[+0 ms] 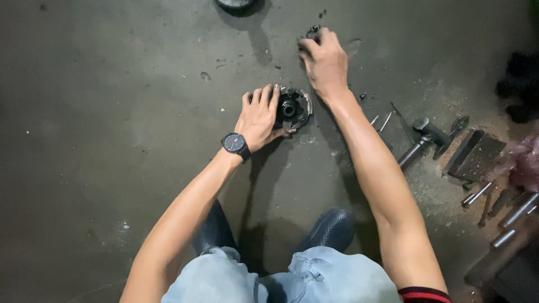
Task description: The person sits on the workshop floor disassembling a motorcycle clutch hub assembly. They carry the part across the shop, set it on the floor, remove small components by hand, and use pliers and a wrench to extract parts from the hub.
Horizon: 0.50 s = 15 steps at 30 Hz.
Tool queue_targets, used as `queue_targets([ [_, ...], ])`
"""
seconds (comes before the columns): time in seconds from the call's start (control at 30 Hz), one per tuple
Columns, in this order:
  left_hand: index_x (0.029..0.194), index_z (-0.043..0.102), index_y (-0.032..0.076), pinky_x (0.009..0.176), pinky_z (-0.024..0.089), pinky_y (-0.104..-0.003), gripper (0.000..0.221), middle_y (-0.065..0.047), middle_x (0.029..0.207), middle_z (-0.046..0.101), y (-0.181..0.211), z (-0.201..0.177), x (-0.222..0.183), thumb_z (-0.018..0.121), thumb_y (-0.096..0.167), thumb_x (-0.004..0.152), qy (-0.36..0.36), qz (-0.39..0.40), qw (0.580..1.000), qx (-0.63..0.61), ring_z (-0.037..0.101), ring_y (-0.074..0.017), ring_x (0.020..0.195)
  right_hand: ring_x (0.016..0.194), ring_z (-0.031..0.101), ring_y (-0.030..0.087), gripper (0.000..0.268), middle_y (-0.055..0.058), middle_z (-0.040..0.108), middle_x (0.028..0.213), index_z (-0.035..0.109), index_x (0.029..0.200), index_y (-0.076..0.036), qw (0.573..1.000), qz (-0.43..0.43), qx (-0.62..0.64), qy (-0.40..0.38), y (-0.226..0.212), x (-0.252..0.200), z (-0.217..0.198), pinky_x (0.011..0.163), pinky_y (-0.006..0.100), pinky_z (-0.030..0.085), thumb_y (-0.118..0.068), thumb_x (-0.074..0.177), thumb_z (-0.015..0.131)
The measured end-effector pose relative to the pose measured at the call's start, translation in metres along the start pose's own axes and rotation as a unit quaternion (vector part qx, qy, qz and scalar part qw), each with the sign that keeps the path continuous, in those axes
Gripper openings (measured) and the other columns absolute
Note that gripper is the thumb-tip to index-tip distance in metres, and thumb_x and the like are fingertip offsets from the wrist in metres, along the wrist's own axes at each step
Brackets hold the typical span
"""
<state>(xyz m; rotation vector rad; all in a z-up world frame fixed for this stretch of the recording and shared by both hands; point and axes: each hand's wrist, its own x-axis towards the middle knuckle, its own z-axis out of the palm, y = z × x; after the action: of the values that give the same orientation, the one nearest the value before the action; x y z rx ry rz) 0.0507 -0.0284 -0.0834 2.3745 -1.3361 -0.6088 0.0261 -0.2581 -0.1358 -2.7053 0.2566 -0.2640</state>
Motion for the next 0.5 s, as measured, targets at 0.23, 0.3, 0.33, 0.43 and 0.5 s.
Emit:
queue_targets([
  [0.23,0.145,0.04,-0.013,0.104,0.038,-0.055,0.115,-0.026,0.139,0.048,-0.001,0.003,0.0,0.088,0.054,0.065,0.004,0.009,1.0,0.024,0.047,-0.0399,0.126,0.101,0.065,0.041,0.025,0.022,0.059,0.11,0.062,0.1,0.003,0.995,-0.021,-0.086,-0.054,-0.007,0.006,-0.002,0.079,0.045,0.058,0.001,0.077,0.072],
  [0.3,0.146,0.04,-0.013,0.104,0.039,-0.055,0.117,-0.025,0.139,0.049,0.003,-0.002,0.001,0.088,0.054,0.063,-0.003,0.004,1.0,0.023,0.047,-0.0389,0.127,0.087,0.067,0.04,0.024,0.025,0.064,0.1,0.063,0.102,0.009,0.999,0.029,0.015,-0.029,-0.008,-0.002,-0.013,0.073,0.048,0.057,-0.004,0.088,0.078],
  [0.33,0.146,0.04,-0.013,0.104,0.039,-0.055,0.117,-0.025,0.139,0.049,0.003,0.0,0.001,0.088,0.054,0.063,-0.001,0.004,1.0,0.023,0.047,-0.0389,0.127,0.087,0.067,0.04,0.024,0.025,0.064,0.1,0.063,0.102,0.009,0.999,0.028,0.014,-0.029,-0.006,-0.015,-0.02,0.073,0.048,0.057,-0.004,0.088,0.078],
  [0.43,0.146,0.039,-0.012,0.103,0.038,-0.057,0.118,-0.025,0.138,0.049,0.003,0.004,0.0,0.089,0.055,0.063,0.0,-0.005,1.0,0.021,0.047,-0.0391,0.126,0.082,0.076,0.021,0.008,0.012,0.075,0.095,0.069,0.097,0.001,0.957,0.228,0.174,-0.044,-0.006,-0.055,-0.042,0.07,0.037,0.062,-0.006,0.094,0.072],
  [0.5,0.145,0.039,-0.011,0.102,0.038,-0.058,0.119,-0.025,0.138,0.048,0.002,0.008,-0.002,0.089,0.056,0.062,0.012,-0.002,1.0,0.027,0.046,-0.0394,0.126,0.08,0.075,0.02,0.015,0.014,0.077,0.088,0.075,0.095,0.004,0.966,0.174,0.19,-0.015,-0.014,-0.083,-0.059,0.072,0.034,0.06,-0.003,0.084,0.081],
])
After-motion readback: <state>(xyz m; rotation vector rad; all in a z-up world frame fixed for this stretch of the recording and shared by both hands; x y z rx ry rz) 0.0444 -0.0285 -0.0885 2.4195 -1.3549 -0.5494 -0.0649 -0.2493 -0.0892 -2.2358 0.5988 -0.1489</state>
